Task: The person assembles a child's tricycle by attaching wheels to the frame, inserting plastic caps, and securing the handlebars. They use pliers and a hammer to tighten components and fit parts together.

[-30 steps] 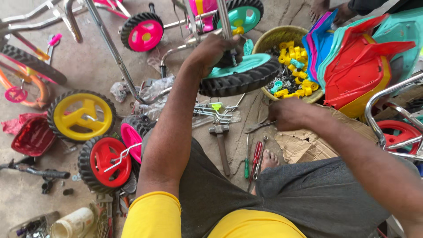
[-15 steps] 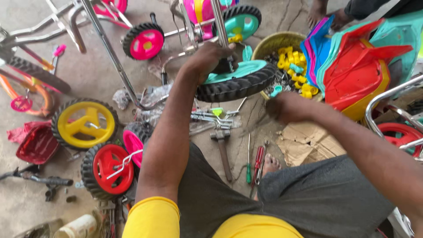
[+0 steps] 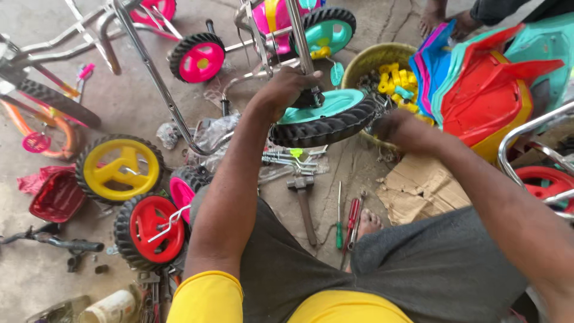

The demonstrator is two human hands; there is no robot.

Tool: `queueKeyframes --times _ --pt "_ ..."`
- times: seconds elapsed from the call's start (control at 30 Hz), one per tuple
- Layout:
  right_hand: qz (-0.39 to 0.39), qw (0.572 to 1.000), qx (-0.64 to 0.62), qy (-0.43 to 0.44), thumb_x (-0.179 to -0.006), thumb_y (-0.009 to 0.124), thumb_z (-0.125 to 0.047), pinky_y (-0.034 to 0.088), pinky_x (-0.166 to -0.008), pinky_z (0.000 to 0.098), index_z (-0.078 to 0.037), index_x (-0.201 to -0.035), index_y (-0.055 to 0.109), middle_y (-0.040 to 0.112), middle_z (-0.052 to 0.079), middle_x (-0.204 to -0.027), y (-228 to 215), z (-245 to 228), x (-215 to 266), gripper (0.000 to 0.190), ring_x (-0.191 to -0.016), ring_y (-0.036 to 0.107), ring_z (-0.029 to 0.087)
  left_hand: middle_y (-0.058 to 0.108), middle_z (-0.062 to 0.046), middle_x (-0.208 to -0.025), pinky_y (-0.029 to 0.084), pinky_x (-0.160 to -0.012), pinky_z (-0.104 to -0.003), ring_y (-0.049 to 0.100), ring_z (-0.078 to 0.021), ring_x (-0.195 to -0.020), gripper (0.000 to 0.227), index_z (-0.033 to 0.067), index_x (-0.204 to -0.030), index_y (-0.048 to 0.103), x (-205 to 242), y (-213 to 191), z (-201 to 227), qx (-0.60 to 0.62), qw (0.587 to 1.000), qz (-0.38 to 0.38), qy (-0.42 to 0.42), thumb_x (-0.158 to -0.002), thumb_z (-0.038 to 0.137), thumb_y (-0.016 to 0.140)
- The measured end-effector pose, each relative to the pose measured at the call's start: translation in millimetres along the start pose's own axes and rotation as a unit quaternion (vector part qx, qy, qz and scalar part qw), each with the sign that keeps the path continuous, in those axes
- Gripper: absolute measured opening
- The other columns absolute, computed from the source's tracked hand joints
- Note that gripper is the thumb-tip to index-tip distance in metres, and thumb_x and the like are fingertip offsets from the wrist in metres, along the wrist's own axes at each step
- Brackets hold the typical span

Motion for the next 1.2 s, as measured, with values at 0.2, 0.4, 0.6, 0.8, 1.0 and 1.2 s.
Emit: queueKeyframes --times 0.2,0.4,0.6,0.8,1.0,1.2 --pt "-0.112 0.988 -0.043 0.093 -0.074 0.061 0.002 0.06 -0.076 0.0393 -0.009 -0.096 0.079 0.078 0.013 -0.09 75 88 20 0.03 -0.083 0.073 0.025 0.069 -0.006 -0.074 0.053 -0.06 -0.035 0.066 -0.0147 -0.065 0.034 0.0032 -0.094 0.072 -4 5 -30 -0.08 0.995 0.049 0.033 -0.091 0.037 0.073" --pt "-0.057 0.98 0.19 0.03 -0.085 0.067 -0.015 0.057 -0.089 0.0439 -0.013 -0.107 0.078 0.076 0.016 -0.11 153 151 -9 0.025 -0.102 0.071 0.034 0.075 -0.011 -0.074 0.06 -0.062 -0.042 0.075 -0.025 -0.064 0.036 0.0008 -0.093 0.075 11 43 -148 -0.147 0.973 0.174 -0.018 -0.085 0.036 0.077" --pt "-0.139 0.971 0.136 0.137 -0.076 0.077 -0.022 0.057 -0.095 0.0426 -0.015 -0.117 0.076 0.075 0.015 -0.118 160 182 -21 0.042 -0.107 0.072 0.033 0.074 -0.023 -0.09 0.054 -0.074 -0.05 0.072 -0.0387 -0.084 0.048 0.0016 -0.099 0.078 55 58 -224 -0.337 0.931 0.14 -0.03 -0.091 0.049 0.074" --pt "-0.003 0.841 -0.488 0.234 -0.095 0.056 -0.049 0.059 -0.082 0.0497 -0.011 -0.134 0.064 0.071 0.014 -0.121 106 98 -60 0.054 -0.097 0.073 0.032 0.071 -0.021 -0.107 0.055 -0.089 -0.051 0.07 -0.038 -0.102 0.041 0.0053 -0.108 0.072 88 38 -216 -0.449 0.884 0.033 -0.124 -0.079 0.034 0.077" --pt "-0.055 0.75 -0.655 0.072 -0.113 0.054 -0.034 0.058 -0.083 0.0484 -0.004 -0.137 0.059 0.068 0.015 -0.126 91 -7 -44 0.039 -0.104 0.068 0.028 0.073 -0.018 -0.108 0.052 -0.09 -0.051 0.068 -0.0392 -0.104 0.039 0.0076 -0.106 0.073 122 -58 -121 -0.46 0.854 0.238 -0.053 -0.084 0.04 0.076" --pt "0.099 0.901 -0.409 0.103 -0.113 0.05 -0.041 0.055 -0.089 0.04 -0.005 -0.125 0.068 0.072 0.013 -0.115 56 22 -84 0.042 -0.1 0.069 0.022 0.075 -0.011 -0.083 0.056 -0.073 -0.041 0.075 -0.0281 -0.076 0.028 0.0066 -0.091 0.075 209 -128 -71 -0.304 0.822 0.471 0.099 -0.083 0.033 0.08"
Point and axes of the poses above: each hand's wrist, its own x-axis away from the middle knuckle, its own y-axis out of the palm, z = x × y, the point moved 5 cm from there along -x, towards the middle knuckle
